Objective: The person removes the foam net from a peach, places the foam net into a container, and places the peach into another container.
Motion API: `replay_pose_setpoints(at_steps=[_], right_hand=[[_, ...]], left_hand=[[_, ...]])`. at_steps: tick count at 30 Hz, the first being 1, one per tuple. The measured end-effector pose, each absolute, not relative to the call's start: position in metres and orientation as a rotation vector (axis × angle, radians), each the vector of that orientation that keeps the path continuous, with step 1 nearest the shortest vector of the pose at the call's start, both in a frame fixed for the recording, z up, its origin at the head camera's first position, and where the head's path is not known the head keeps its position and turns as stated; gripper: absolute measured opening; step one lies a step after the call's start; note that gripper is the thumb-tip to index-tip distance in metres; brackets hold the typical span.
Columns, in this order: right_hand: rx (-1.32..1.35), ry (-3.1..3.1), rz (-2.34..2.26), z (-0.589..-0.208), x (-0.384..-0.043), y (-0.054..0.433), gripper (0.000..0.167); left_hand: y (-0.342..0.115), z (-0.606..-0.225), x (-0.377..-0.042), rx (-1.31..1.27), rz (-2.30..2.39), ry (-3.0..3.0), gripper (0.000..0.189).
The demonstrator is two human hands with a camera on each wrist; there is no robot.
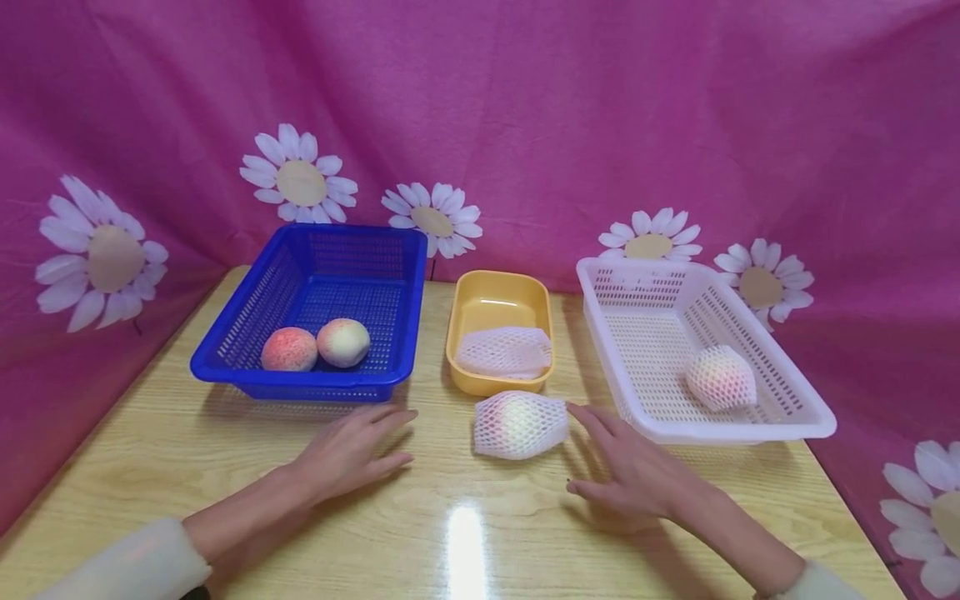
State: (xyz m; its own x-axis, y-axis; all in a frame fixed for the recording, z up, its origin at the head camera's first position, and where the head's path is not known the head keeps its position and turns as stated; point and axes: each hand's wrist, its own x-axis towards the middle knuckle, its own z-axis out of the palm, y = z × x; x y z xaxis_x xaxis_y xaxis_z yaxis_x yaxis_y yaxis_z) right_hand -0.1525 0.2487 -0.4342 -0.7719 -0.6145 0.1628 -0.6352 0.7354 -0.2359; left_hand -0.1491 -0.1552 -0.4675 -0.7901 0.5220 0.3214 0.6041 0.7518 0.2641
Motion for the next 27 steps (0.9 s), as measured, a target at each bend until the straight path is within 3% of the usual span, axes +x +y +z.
replay_pose_setpoints(at_steps=[10,27], right_hand=[[1.044,-2.835,0.458,-0.430,-0.162,0.236,0.105],[1.153,-2.730,0.384,-0.425,-0.177,0.208,0.104]], left_hand=[[-0.137,-0.466,-0.153,-0.972,-0.586,-2.709,0.057],[-0.112,-0.462,-0.166,-1.034,-0.562,-2.676,0.055]])
